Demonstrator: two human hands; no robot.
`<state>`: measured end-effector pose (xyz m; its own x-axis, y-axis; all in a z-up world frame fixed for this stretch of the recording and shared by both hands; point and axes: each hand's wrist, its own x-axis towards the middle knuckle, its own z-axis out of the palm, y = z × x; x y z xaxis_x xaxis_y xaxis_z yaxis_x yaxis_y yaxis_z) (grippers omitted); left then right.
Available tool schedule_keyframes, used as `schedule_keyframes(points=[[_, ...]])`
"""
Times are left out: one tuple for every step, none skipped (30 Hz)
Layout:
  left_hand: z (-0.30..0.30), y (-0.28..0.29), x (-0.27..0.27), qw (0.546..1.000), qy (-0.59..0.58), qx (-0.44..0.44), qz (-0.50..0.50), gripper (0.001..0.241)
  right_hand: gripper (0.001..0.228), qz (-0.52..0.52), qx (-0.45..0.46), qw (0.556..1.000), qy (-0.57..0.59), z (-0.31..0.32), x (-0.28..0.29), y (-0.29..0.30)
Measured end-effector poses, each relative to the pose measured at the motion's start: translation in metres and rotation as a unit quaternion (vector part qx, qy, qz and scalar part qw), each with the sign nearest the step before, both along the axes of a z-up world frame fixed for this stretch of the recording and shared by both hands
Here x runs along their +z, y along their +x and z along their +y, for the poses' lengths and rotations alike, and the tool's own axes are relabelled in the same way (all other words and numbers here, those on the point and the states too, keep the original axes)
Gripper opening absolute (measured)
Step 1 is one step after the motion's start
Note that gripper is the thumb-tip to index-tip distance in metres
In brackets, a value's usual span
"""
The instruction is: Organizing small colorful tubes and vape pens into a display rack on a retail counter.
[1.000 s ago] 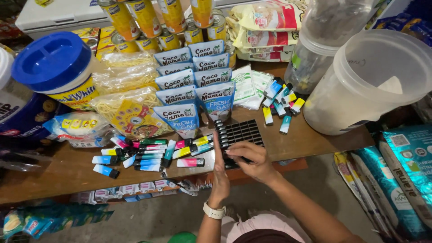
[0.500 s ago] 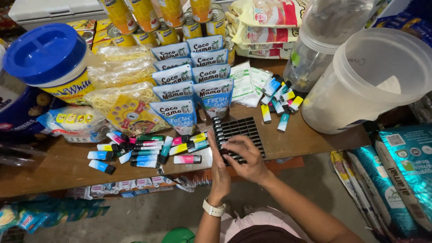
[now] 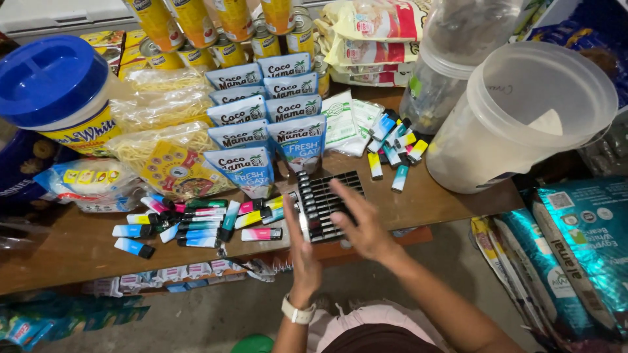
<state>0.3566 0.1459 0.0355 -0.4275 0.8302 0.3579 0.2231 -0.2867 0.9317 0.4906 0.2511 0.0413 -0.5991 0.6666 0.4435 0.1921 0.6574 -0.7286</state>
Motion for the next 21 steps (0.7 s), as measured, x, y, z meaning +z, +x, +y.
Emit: schedule_keyframes(points=[[-0.006,-0.002,0.001,1.000,0.000,0.002,-0.001,0.113,0.072,-0.001,0.002,1.000,0.000,0.007,-0.005,0.009],[-0.011,-0.004,0.003,0.999,0.017,0.034,0.025,0.108,0.067,0.010,-0.033,0.999,0.006,0.015,-0.010,0.019],[-0.017,-0.007,0.005,0.996,0.034,0.067,0.051,0.103,0.063,0.021,-0.068,0.997,0.012,0.022,-0.015,0.027],[-0.024,-0.015,-0.005,0.996,0.034,0.070,0.051,0.103,0.063,0.021,-0.064,0.998,0.013,0.025,-0.013,0.033],[-0.031,-0.023,-0.014,0.988,0.037,0.115,0.095,0.093,0.054,0.034,-0.092,0.995,0.019,0.028,-0.012,0.039],[-0.038,-0.031,-0.024,0.976,0.040,0.159,0.140,0.083,0.046,0.047,-0.120,0.991,0.025,0.031,-0.010,0.044],[-0.045,-0.039,-0.027,0.976,0.039,0.163,0.139,0.083,0.046,0.046,-0.116,0.992,0.025,0.029,-0.008,0.046],[-0.053,-0.046,-0.030,0.965,0.032,0.195,0.173,0.071,0.039,0.056,-0.126,0.990,0.037,0.028,-0.007,0.048],[-0.062,-0.054,-0.032,0.951,0.023,0.228,0.208,0.060,0.031,0.068,-0.135,0.987,0.048,0.026,-0.005,0.049],[-0.066,-0.060,-0.031,0.950,0.022,0.233,0.208,0.060,0.031,0.068,-0.130,0.988,0.047,0.026,-0.005,0.048],[-0.071,-0.067,-0.029,0.944,0.020,0.230,0.234,0.053,0.028,0.067,-0.127,0.988,0.055,0.025,-0.005,0.047],[-0.077,-0.074,-0.027,0.938,0.018,0.227,0.260,0.049,0.024,0.066,-0.125,0.988,0.063,0.024,-0.005,0.045],[-0.081,-0.082,-0.024,0.937,0.014,0.230,0.262,0.049,0.024,0.066,-0.121,0.989,0.059,0.022,-0.007,0.044],[-0.085,-0.091,-0.022,0.929,0.004,0.189,0.319,0.050,0.023,0.060,-0.108,0.990,0.071,0.021,-0.009,0.044],[-0.088,-0.098,-0.019,0.916,-0.005,0.149,0.372,0.051,0.023,0.053,-0.095,0.990,0.084,0.021,-0.010,0.044],[-0.092,-0.102,-0.020,0.915,-0.008,0.152,0.373,0.051,0.023,0.053,-0.091,0.991,0.082,0.023,-0.016,0.048],[-0.094,-0.107,-0.021,0.891,-0.020,0.092,0.444,0.054,0.023,0.040,-0.062,0.993,0.090,0.026,-0.020,0.051],[-0.096,-0.111,-0.020,0.858,-0.032,0.031,0.511,0.057,0.023,0.027,-0.033,0.994,0.098,0.030,-0.024,0.054],[-0.097,-0.116,-0.024,0.857,-0.033,0.035,0.513,0.057,0.023,0.029,-0.029,0.994,0.099,0.031,-0.024,0.054],[-0.097,-0.121,-0.027,0.830,-0.034,0.005,0.556,0.059,0.023,0.022,-0.010,0.995,0.099,0.031,-0.024,0.054],[-0.098,-0.125,-0.031,0.801,-0.035,-0.026,0.597,0.060,0.023,0.014,0.008,0.995,0.098,0.031,-0.024,0.055]])
